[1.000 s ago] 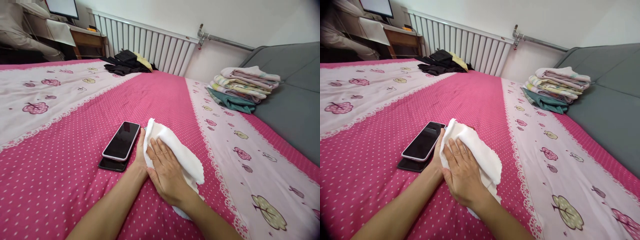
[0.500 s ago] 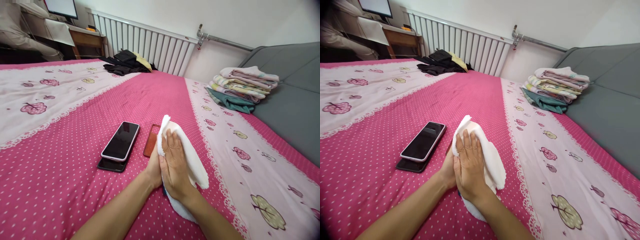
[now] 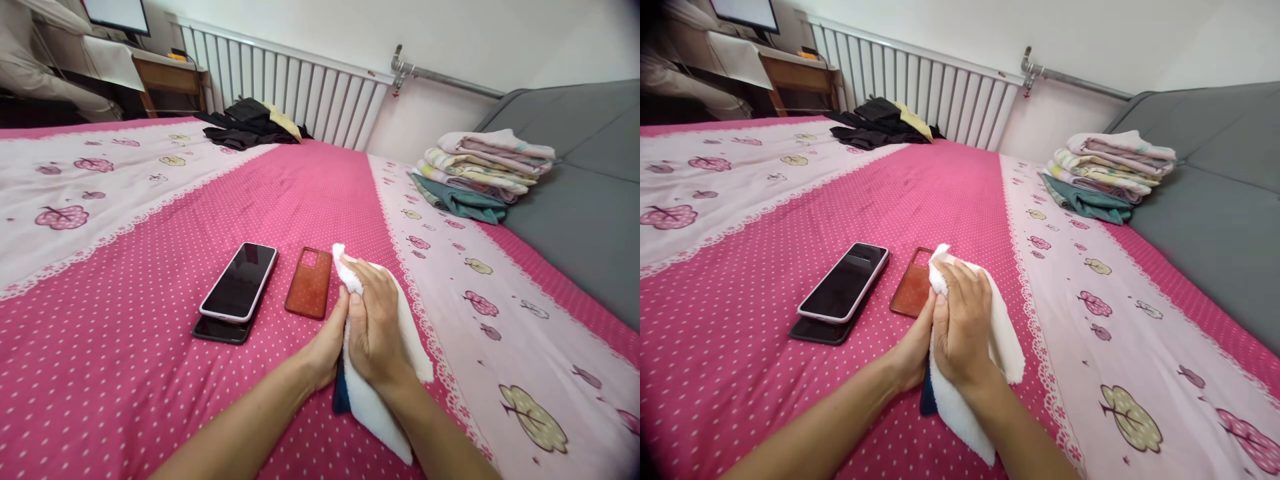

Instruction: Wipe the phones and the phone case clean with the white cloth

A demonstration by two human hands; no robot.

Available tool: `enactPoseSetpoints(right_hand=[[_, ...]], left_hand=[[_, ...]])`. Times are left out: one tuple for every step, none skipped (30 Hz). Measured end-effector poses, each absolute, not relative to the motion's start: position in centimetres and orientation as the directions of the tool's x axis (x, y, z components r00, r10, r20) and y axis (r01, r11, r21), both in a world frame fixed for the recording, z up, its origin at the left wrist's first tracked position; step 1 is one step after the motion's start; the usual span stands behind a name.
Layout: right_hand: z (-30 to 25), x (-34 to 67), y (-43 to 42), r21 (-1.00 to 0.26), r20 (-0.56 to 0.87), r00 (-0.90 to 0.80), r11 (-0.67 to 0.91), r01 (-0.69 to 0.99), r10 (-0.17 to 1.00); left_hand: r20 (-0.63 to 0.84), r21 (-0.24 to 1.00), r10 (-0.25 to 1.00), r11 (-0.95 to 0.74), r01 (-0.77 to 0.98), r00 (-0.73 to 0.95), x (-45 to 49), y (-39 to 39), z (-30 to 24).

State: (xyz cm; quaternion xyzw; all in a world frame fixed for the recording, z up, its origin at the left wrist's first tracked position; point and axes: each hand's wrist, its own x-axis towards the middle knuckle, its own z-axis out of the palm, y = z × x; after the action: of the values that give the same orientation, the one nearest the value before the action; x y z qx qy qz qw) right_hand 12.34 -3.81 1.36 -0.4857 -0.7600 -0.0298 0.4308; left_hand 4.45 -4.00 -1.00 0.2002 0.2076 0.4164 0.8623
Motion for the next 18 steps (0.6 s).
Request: enactPoseSetpoints(right_hand=[[1.4, 12.5, -3.8, -0.369, 0.697, -0.152, 0.532, 0.762, 0.701], [1.5, 12.7, -3.7, -0.366, 0.703, -0.150, 0.535, 0.762, 0.695], [1.5, 12.8, -3.6, -0.362, 0.703, -0.149, 0.530, 0.767, 0.696], [1.5, 13.0, -3.6, -0.357, 0.699, -0.146, 0.519, 0.777, 0.700], [1.5, 13.2, -3.5, -0.350, 0.694, -0.141, 0.502, 0.791, 0.706], [1.6, 13.3, -3.5, -0.344, 0.688, -0.134, 0.484, 0.805, 0.713], [1.6, 13.5, -3.4, -0.337, 0.684, -0.129, 0.468, 0.817, 0.718], [1.7, 13.7, -3.4, -0.332, 0.681, -0.127, 0.459, 0.824, 0.721], [1.8, 13.8, -3.4, -0.329, 0.682, -0.125, 0.455, 0.827, 0.721], [1.9, 14.0, -3.4, -0.330, 0.683, -0.125, 0.456, 0.827, 0.720], [1.9, 14.1, -3.4, -0.333, 0.683, -0.122, 0.455, 0.826, 0.720], [2.0, 14.3, -3.4, -0.337, 0.681, -0.117, 0.451, 0.826, 0.723], [2.0, 14.4, -3.3, -0.343, 0.678, -0.108, 0.443, 0.829, 0.727], [2.0, 14.5, -3.3, -0.350, 0.674, -0.095, 0.430, 0.832, 0.732], [2.0, 14.7, -3.3, -0.358, 0.670, -0.081, 0.417, 0.835, 0.738], [2.0, 14.8, -3.2, -0.368, 0.667, -0.065, 0.404, 0.837, 0.742], [2.0, 14.9, -3.2, -0.382, 0.665, -0.045, 0.392, 0.837, 0.746], [2.1, 15.0, -3.1, -0.401, 0.660, -0.023, 0.378, 0.834, 0.751]], left_hand=[[-0.199, 0.534, 0.795, 0.578, -0.617, 0.572, 4.5, -4.0, -1.0], [-0.204, 0.550, 0.792, 0.579, -0.602, 0.575, 4.5, -4.0, -1.1], [-0.207, 0.566, 0.792, 0.575, -0.590, 0.574, 4.5, -4.0, -1.1], [-0.207, 0.585, 0.796, 0.567, -0.581, 0.568, 4.5, -4.1, -1.2], [-0.205, 0.602, 0.804, 0.553, -0.576, 0.558, 4.5, -4.1, -1.1], [-0.198, 0.615, 0.813, 0.538, -0.577, 0.547, 4.6, -4.1, -1.1], [-0.189, 0.619, 0.819, 0.528, -0.582, 0.541, 4.6, -4.2, -1.1], [-0.181, 0.615, 0.819, 0.526, -0.587, 0.545, 4.6, -4.2, -1.0], [-0.175, 0.607, 0.814, 0.532, -0.590, 0.554, 4.6, -4.2, -1.0], [-0.171, 0.599, 0.803, 0.545, -0.587, 0.571, 4.7, -4.3, -1.0], [-0.173, 0.593, 0.789, 0.561, -0.577, 0.589, 4.7, -4.3, -1.0], [-0.177, 0.590, 0.776, 0.577, -0.566, 0.606, 4.6, -4.3, -1.0], [-0.178, 0.586, 0.766, 0.586, -0.560, 0.617, 4.6, -4.4, -1.1], [-0.172, 0.578, 0.761, 0.592, -0.561, 0.626, 4.6, -4.4, -1.2], [-0.162, 0.566, 0.757, 0.597, -0.569, 0.633, 4.6, -4.4, -1.3], [-0.151, 0.551, 0.752, 0.603, -0.576, 0.642, 4.6, -4.3, -1.3], [-0.143, 0.538, 0.744, 0.612, -0.580, 0.653, 4.5, -4.3, -1.3], [-0.143, 0.529, 0.733, 0.624, -0.575, 0.665, 4.5, -4.3, -1.3]])
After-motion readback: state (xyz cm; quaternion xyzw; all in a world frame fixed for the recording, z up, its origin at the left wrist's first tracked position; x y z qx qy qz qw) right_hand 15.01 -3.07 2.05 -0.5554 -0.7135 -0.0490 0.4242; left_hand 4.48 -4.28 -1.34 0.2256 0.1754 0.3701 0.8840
